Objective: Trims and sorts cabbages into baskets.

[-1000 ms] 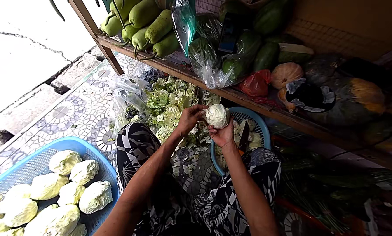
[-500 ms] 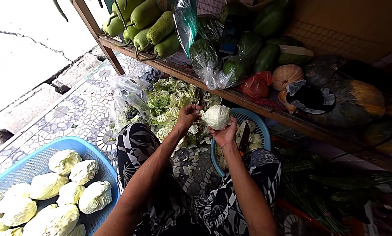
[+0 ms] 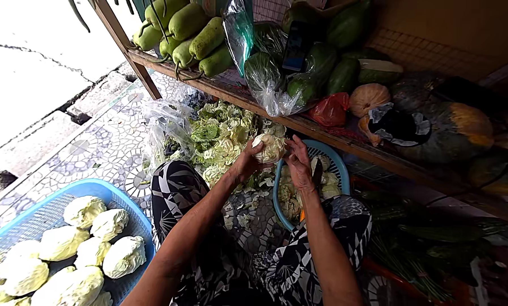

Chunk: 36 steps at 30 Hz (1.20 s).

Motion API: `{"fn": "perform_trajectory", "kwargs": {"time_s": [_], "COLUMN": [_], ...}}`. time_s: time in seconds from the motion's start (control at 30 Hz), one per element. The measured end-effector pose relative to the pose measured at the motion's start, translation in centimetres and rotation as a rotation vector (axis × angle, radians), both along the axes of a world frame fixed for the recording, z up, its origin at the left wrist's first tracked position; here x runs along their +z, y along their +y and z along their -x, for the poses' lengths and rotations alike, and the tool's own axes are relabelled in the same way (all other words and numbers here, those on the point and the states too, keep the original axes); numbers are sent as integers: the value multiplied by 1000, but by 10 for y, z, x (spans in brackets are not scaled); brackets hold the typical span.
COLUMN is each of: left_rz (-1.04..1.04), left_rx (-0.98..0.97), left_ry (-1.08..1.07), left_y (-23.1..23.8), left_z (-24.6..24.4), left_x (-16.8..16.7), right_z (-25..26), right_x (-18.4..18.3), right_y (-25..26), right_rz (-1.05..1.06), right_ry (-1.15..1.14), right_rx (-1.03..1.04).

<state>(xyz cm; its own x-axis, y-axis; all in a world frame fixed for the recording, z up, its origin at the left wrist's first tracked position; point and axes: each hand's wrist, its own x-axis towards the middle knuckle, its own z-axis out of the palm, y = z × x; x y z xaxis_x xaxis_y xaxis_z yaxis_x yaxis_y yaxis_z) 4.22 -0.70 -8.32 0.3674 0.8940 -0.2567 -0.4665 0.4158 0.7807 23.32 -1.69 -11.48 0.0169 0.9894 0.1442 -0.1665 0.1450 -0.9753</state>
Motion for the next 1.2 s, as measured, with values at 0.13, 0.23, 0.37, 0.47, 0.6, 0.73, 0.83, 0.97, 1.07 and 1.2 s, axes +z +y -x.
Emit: {"fn": "perform_trajectory", "kwargs": {"time_s": [0.13,0.23,0.37,0.47,0.6,0.73,0.83,0.97,1.07,1.2], "left_rz": [102,154,229,253,285,304,279,291,219,141], "left_rx": [69,72,123,135,183,229,224,219,227,218], "left_ry": [-53,-126,-174,-179,-175,-172,-158,-93,-116,-39], "left_y": [3,0,1,2,5,9,10,10,7,7], "left_z": [5,6,1,-1,-2,2,4,-1,-2,-6], "left_x": [-5,0,8,6,1,0,-1,6,8,7], "right_z": [-40,-57,-57,-60,-58,-35,16,54,39,14], "right_x": [-55,-106,-149,-143,-140,-128,-100,-43,15,69], "right_y": [-5,-29,-57,-60,-66,-74,-84,-95,-68,-24], "right_rz": [558,1114,1102,1041,1145,1019,783,420,384,366], "right_ry": [-488,-885,-1104,-1107,-946,-574,-72,168,55,-242], "right_rx": [-654,-780,-757,-716,-677,-801,-891,-715,-502,-305]}}
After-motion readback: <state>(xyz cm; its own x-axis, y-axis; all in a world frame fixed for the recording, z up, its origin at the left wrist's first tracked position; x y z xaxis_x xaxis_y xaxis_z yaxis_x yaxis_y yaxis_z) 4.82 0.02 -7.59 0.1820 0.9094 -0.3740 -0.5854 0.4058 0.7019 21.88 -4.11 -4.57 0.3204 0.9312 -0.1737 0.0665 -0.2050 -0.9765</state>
